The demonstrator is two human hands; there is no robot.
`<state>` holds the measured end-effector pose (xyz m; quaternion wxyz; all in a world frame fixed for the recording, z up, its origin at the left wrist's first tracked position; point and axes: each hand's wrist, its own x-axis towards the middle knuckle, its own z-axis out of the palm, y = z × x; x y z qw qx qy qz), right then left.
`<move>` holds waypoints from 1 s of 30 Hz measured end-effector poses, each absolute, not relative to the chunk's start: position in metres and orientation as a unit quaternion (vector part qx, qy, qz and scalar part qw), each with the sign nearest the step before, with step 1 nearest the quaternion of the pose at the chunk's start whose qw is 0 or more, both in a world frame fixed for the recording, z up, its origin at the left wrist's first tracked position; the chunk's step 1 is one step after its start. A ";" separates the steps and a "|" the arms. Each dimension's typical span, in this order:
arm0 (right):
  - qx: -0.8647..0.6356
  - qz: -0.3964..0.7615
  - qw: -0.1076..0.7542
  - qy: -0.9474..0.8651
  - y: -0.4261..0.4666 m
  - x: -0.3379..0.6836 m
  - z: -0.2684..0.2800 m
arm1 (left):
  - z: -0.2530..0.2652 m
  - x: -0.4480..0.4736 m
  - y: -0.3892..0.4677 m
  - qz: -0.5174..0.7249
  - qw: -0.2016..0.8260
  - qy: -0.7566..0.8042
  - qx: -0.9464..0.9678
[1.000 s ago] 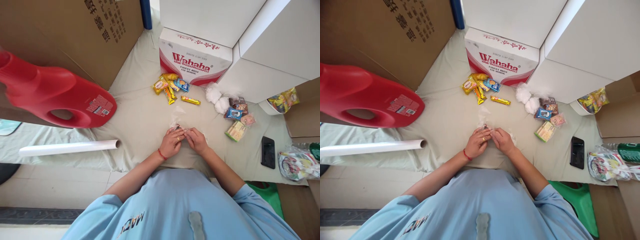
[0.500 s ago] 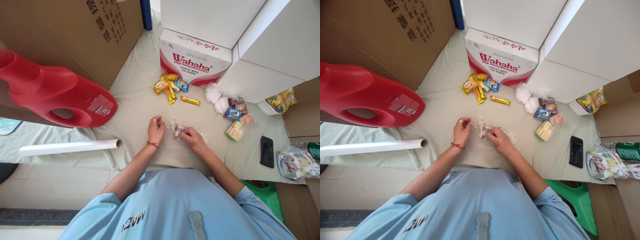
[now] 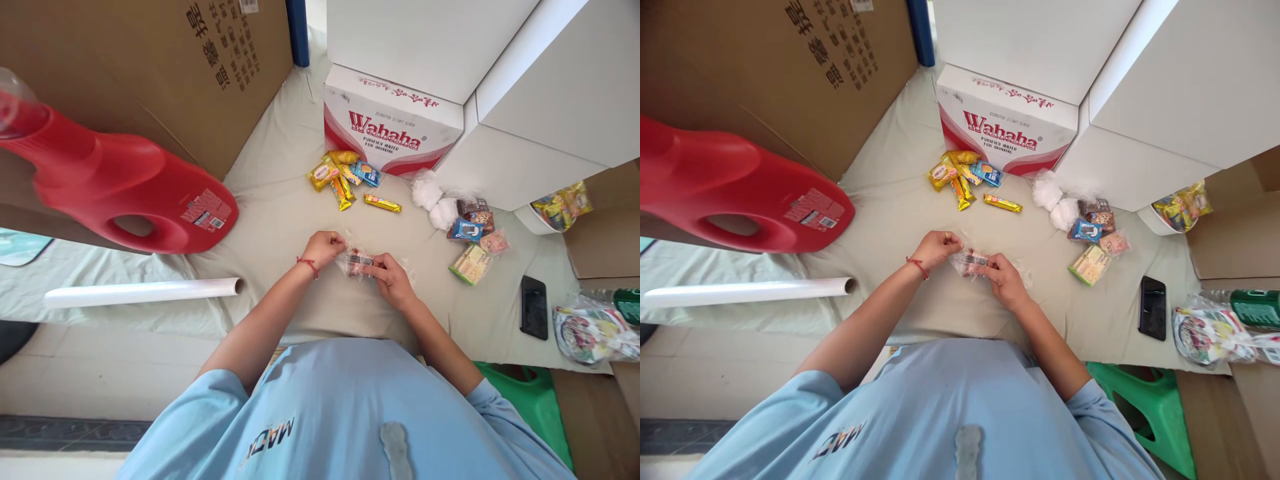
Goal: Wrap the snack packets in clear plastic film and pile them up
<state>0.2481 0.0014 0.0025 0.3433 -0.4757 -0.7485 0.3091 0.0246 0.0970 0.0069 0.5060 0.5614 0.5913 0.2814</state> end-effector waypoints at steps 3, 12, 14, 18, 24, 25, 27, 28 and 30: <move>-0.491 0.310 0.317 -0.750 0.002 0.246 0.007 | 0.006 0.011 0.084 0.302 0.520 0.587 0.543; -0.472 0.271 0.304 -0.782 0.007 0.246 0.009 | -0.004 -0.022 0.043 0.426 0.494 0.600 0.464; -0.472 0.270 0.309 -0.780 0.006 0.247 0.009 | -0.005 -0.023 0.049 0.437 0.503 0.580 0.468; -0.475 0.258 0.314 -0.781 0.005 0.247 0.008 | -0.003 -0.020 0.071 0.406 0.512 0.535 0.535; -0.473 0.247 0.310 -0.787 0.006 0.247 0.008 | 0.007 -0.008 0.093 0.252 0.463 0.496 0.690; -0.476 0.243 0.307 -0.788 0.006 0.247 0.009 | 0.008 -0.008 0.094 0.238 0.468 0.495 0.692; -0.483 0.235 0.298 -0.789 0.006 0.247 0.009 | 0.009 -0.011 0.090 0.225 0.493 0.498 0.677; -0.485 0.234 0.294 -0.790 0.006 0.247 0.010 | 0.010 -0.014 0.087 0.229 0.507 0.502 0.663; -0.488 0.232 0.287 -0.791 0.007 0.246 0.011 | 0.011 -0.021 0.079 0.250 0.523 0.515 0.632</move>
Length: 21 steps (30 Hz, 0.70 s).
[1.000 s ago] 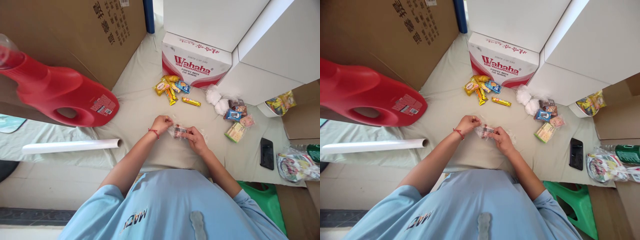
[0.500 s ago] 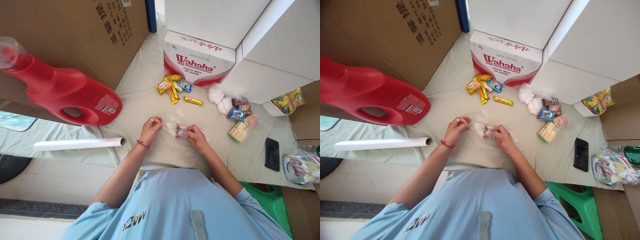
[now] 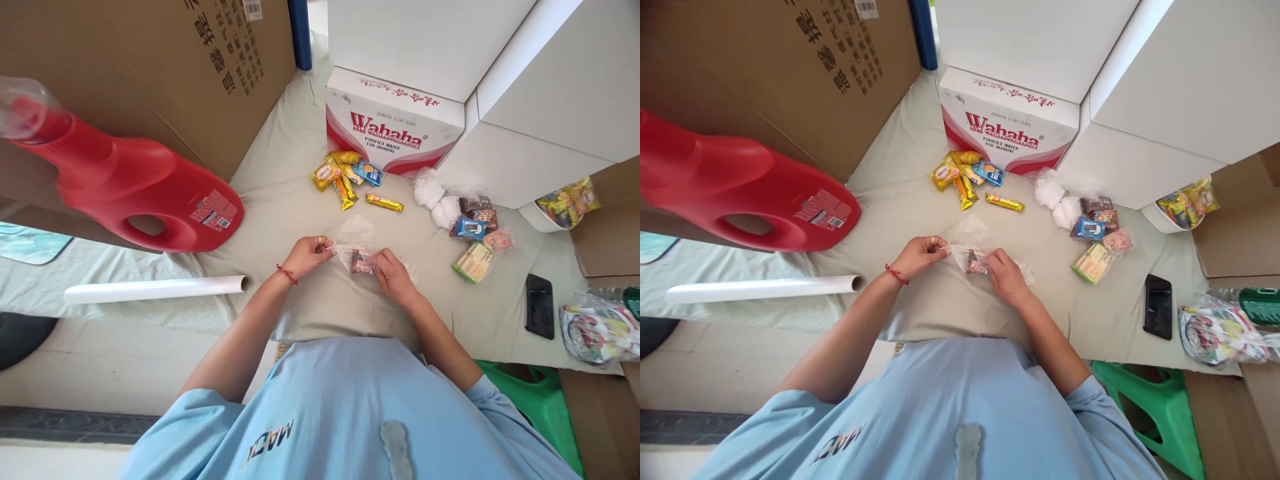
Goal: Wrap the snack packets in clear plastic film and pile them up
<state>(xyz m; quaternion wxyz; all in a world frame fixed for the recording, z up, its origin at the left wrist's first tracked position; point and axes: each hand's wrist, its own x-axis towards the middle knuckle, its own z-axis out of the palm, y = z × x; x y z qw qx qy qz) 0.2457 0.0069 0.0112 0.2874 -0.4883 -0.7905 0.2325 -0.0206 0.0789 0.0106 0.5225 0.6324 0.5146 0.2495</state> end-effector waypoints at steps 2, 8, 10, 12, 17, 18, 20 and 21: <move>-0.490 0.230 0.282 -0.792 0.008 0.245 0.013 | 0.010 -0.025 0.071 0.264 0.528 0.528 0.610; -0.453 0.230 0.261 -0.821 0.011 0.244 0.016 | -0.001 -0.026 0.063 0.281 0.481 0.575 0.599; -0.439 0.234 0.265 -0.826 0.010 0.244 0.014 | -0.003 -0.026 0.068 0.312 0.441 0.580 0.610; -0.443 0.240 0.273 -0.820 0.009 0.243 0.012 | -0.002 -0.024 0.075 0.356 0.423 0.565 0.612; -0.452 0.239 0.279 -0.813 0.008 0.241 0.010 | 0.011 -0.005 0.100 0.371 0.460 0.478 0.650; -0.449 0.237 0.278 -0.816 0.008 0.241 0.011 | 0.015 0.000 0.104 0.354 0.463 0.466 0.666; -0.445 0.238 0.277 -0.818 0.009 0.242 0.012 | 0.023 0.006 0.105 0.330 0.445 0.460 0.694; -0.445 0.242 0.277 -0.816 0.009 0.242 0.013 | 0.028 0.008 0.102 0.328 0.422 0.462 0.708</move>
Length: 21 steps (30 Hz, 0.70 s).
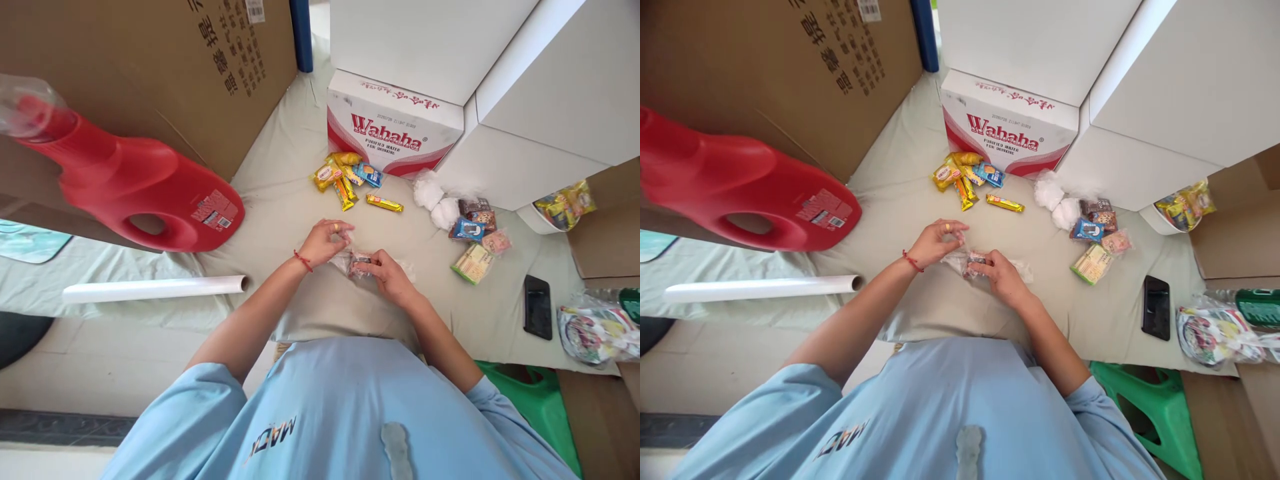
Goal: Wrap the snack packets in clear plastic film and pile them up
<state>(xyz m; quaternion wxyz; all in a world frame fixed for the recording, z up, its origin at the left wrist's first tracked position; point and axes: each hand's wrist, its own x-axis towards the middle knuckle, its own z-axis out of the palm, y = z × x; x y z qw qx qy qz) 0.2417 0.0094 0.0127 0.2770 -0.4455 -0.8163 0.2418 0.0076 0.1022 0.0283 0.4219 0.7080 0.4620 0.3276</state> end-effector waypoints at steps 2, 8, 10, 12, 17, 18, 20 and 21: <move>-0.447 0.254 0.280 -0.811 0.009 0.242 0.014 | 0.039 0.004 0.091 0.341 0.356 0.461 0.738; -0.453 0.281 0.289 -0.795 0.009 0.240 0.013 | 0.044 -0.025 0.036 0.308 0.253 0.396 0.827; -0.450 0.281 0.288 -0.797 0.010 0.240 0.011 | 0.032 -0.031 0.022 0.278 0.252 0.389 0.841; -0.443 0.284 0.287 -0.800 0.011 0.241 0.011 | 0.020 -0.034 0.012 0.259 0.271 0.383 0.844; -0.426 0.289 0.298 -0.803 0.009 0.243 0.012 | 0.006 -0.020 0.009 0.298 0.319 0.488 0.756; -0.426 0.289 0.299 -0.804 0.009 0.242 0.013 | 0.005 -0.015 0.011 0.312 0.301 0.532 0.727; -0.433 0.284 0.296 -0.803 0.007 0.241 0.015 | 0.004 -0.005 0.017 0.320 0.265 0.592 0.691; -0.437 0.280 0.297 -0.802 0.006 0.240 0.016 | 0.003 -0.001 0.020 0.311 0.258 0.600 0.690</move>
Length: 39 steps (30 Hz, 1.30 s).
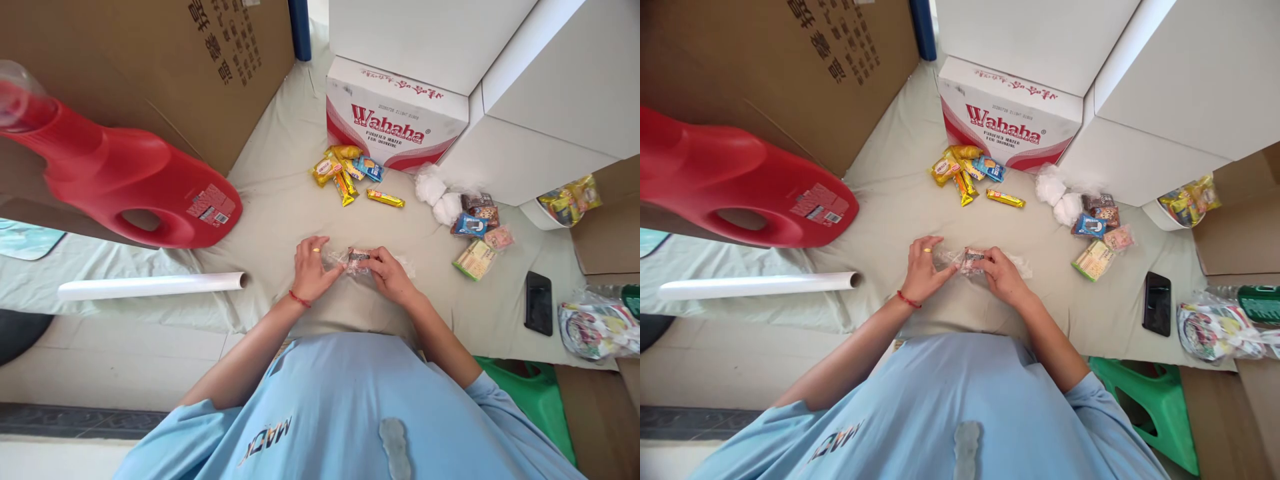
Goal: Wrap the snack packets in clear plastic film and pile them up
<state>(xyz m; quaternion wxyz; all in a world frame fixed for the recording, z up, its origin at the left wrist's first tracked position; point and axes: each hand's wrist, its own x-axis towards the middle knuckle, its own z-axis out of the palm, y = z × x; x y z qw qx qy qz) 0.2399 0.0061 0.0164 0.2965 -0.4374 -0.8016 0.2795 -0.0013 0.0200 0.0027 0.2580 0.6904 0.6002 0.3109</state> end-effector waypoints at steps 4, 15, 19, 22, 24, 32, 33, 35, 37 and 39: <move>-0.426 0.275 0.326 -0.798 0.004 0.237 0.018 | -0.001 0.000 0.025 0.241 0.276 0.565 0.739; -0.417 0.328 0.326 -0.782 0.006 0.232 0.014 | 0.042 0.007 0.002 0.322 0.489 0.578 0.569; -0.424 0.319 0.301 -0.792 0.006 0.229 0.017 | 0.041 0.036 0.006 0.351 0.496 0.549 0.574; -0.414 0.360 0.305 -0.779 0.004 0.236 0.025 | 0.034 0.044 0.009 0.340 0.457 0.524 0.633; -0.404 0.428 0.321 -0.742 0.003 0.245 0.031 | 0.032 0.045 0.009 0.316 0.411 0.507 0.688; -0.690 0.264 0.326 -0.590 0.000 0.278 0.012 | 0.043 0.070 -0.009 0.078 0.192 0.544 0.813; -0.699 0.232 0.288 -0.612 -0.002 0.278 0.010 | 0.044 0.073 -0.012 0.052 0.175 0.547 0.817; -0.699 0.209 0.227 -0.645 -0.009 0.276 0.009 | 0.044 0.076 -0.015 0.007 0.159 0.548 0.821; -0.697 0.213 0.200 -0.654 -0.016 0.272 0.011 | 0.043 0.075 -0.018 -0.030 0.162 0.551 0.818; -0.689 0.235 0.194 -0.657 -0.021 0.267 0.015 | 0.042 0.074 -0.019 -0.060 0.165 0.557 0.812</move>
